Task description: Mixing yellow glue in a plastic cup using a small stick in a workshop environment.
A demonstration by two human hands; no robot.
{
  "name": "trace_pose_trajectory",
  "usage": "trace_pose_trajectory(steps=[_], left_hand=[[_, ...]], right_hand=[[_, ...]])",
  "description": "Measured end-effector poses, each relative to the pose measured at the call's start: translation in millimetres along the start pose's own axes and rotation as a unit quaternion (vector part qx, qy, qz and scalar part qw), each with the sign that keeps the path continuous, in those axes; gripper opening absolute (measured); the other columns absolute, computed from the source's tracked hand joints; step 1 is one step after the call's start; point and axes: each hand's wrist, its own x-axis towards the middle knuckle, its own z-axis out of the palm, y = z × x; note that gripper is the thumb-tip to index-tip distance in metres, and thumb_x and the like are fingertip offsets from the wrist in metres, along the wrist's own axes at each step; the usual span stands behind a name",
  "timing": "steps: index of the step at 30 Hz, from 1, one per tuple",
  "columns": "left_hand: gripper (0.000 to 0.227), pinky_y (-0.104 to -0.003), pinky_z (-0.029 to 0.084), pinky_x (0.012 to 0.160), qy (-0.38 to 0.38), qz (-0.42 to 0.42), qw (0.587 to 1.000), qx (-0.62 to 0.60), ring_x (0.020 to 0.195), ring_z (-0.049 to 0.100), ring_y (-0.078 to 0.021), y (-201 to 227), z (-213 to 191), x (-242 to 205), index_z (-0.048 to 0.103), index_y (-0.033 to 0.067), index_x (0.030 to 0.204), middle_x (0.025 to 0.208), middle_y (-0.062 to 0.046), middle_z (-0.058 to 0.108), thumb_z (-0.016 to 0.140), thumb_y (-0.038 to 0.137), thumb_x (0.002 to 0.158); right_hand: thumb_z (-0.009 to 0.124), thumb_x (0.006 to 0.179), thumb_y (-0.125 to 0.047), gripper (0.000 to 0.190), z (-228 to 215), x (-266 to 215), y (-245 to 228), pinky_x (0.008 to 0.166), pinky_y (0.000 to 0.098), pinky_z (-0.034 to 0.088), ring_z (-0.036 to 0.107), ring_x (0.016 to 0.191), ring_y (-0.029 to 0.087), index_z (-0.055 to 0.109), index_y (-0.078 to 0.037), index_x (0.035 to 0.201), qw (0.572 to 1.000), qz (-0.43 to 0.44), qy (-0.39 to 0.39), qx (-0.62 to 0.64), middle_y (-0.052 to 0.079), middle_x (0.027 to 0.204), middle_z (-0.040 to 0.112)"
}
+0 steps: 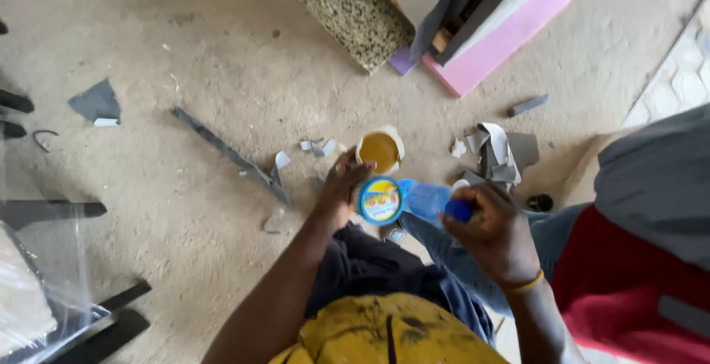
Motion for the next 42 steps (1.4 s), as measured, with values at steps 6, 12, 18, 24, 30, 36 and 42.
trace_pose_trajectory(steps=[6,12,18,24,30,36,42], left_hand=[[0.063,-0.032,0.054,0.072,-0.04,-0.081,0.993,0.078,0.089,0.066,-0.0209,97,47,87,0.055,0.0028,0.134,0.103,-0.009,0.059,0.073,0.024,0.077],[0.055,-0.032,0.054,0.078,-0.081,-0.154,0.979,0.11,0.094,0.065,-0.0216,128,81,196,0.054,0.0053,0.134,0.112,-0.01,0.062,0.068,0.024,0.084],[0.042,-0.033,0.054,0.071,-0.174,-0.19,0.958,0.127,0.086,0.066,-0.0192,94,101,336,0.061,0.0063,0.126,0.107,-0.009,0.069,0.071,0.017,0.086],[0.061,-0.032,0.053,0.074,-0.266,-0.287,0.902,0.182,0.091,0.065,-0.0204,115,200,422,0.054,0.0037,0.133,0.111,-0.009,0.064,0.075,0.022,0.079],[0.067,-0.032,0.053,0.071,-0.314,-0.337,0.863,0.205,0.088,0.064,-0.0202,64,295,481,0.052,0.001,0.136,0.109,-0.011,0.065,0.074,0.025,0.077],[0.06,-0.032,0.053,0.067,-0.319,-0.368,0.846,0.217,0.08,0.064,-0.0189,-54,390,548,0.054,0.0016,0.127,0.099,-0.01,0.064,0.076,0.026,0.076],[0.065,-0.034,0.054,0.071,-0.321,-0.373,0.844,0.212,0.085,0.066,-0.0209,-141,534,596,0.052,0.0043,0.136,0.105,-0.011,0.066,0.072,0.027,0.079]], right_hand=[[0.087,0.07,-0.022,0.034,-2,110,-2,0.084,0.0323,0.053,0.066,0.09,0.02,0.073,-0.006,0.097,1.0,-0.002,0.01,0.019,0.007,0.097,0.069],[0.084,0.074,-0.026,0.032,-17,197,-9,0.079,0.0387,0.052,0.064,0.09,0.025,0.073,-0.007,0.097,0.992,0.07,0.109,-0.007,0.009,0.096,0.068],[0.083,0.076,-0.029,0.033,-27,273,-2,0.074,0.0356,0.057,0.068,0.089,0.023,0.073,-0.009,0.101,0.951,0.259,0.165,0.015,0.008,0.101,0.07],[0.084,0.076,-0.024,0.034,-43,319,15,0.083,0.037,0.055,0.066,0.096,0.025,0.073,-0.007,0.103,0.916,0.302,0.263,0.004,0.01,0.104,0.07],[0.086,0.075,-0.023,0.036,-82,348,70,0.083,0.0328,0.062,0.069,0.094,0.024,0.07,-0.005,0.102,0.892,0.337,0.3,0.022,0.011,0.102,0.07],[0.086,0.074,-0.02,0.03,-142,386,194,0.081,0.0324,0.053,0.067,0.087,0.021,0.072,-0.005,0.095,0.869,0.323,0.375,-0.009,0.008,0.092,0.07],[0.084,0.075,-0.022,0.026,-268,427,319,0.082,0.0294,0.053,0.069,0.089,0.016,0.074,-0.009,0.096,0.862,0.356,0.36,0.003,0.003,0.094,0.071]])
